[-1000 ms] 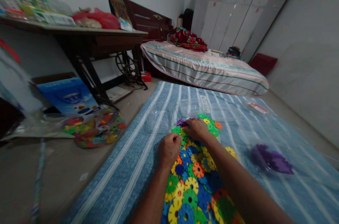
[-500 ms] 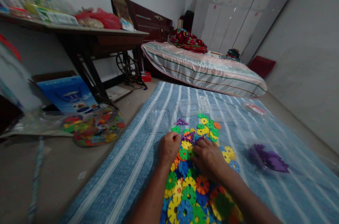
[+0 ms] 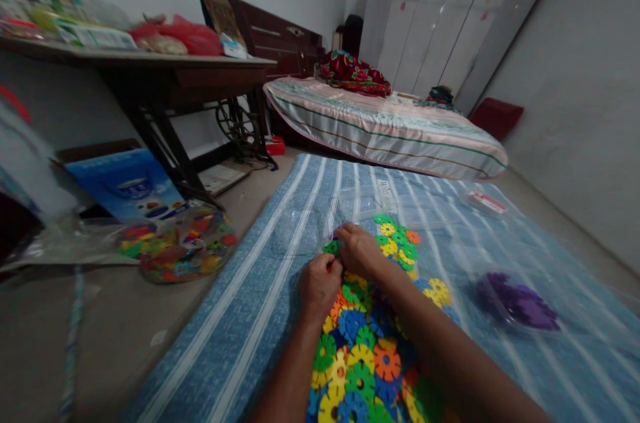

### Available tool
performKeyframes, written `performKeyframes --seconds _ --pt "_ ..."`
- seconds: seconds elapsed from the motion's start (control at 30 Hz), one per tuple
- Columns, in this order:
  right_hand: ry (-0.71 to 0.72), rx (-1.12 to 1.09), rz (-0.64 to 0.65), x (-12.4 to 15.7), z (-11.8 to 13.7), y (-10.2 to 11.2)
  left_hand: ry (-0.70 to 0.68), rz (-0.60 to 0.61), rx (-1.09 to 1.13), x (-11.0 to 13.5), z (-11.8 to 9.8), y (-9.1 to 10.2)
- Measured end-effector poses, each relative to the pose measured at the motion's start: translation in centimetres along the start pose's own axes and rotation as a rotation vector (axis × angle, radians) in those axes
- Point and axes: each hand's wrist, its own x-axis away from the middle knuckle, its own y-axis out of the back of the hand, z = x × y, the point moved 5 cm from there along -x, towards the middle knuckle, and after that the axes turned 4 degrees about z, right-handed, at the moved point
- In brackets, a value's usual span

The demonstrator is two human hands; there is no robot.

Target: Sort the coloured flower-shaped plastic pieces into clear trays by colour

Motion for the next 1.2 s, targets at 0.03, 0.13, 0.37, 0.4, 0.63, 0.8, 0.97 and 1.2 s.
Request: performKeyframes --seconds 0.03,0.13,0.37,0.4,0.63,0.8,0.97,1.2 --pt "0.005 0.006 0.021 -0.7 -0.1 -0.6 0.0 -0.003 0.006 0.0 0.1 0.0" --pt "0.016 0.024 0.081 -0.9 -0.5 -1.7 -0.01 -0.015 0.001 -0.1 0.1 0.1" --pt "-0.033 0.082 0.134 2.1 -1.0 -0.6 -0.053 -0.017 0.006 -0.5 -0.2 0.3" --pt "-0.058 0.085 0.126 2.7 -1.2 -0.4 -0.053 -0.017 0.014 -0.5 -0.2 0.3" --pt "-0.151 0.04 -0.033 7.1 -1.7 0.1 -0.063 -0.048 -0.021 -1.1 -1.1 0.8" --pt "-0.176 0.023 -0.156 9.6 -1.5 0.5 0.005 -0.069 -0.026 -1.7 -1.5 0.8" --pt "-0.156 0.014 -0.273 11.2 -1.3 1.3 0.073 -0.125 -0.048 -1.3 -2.9 1.1" --pt "-0.119 -0.002 -0.417 13.2 -1.3 1.9 0.102 -0.186 -0.054 -1.6 -3.2 1.1"
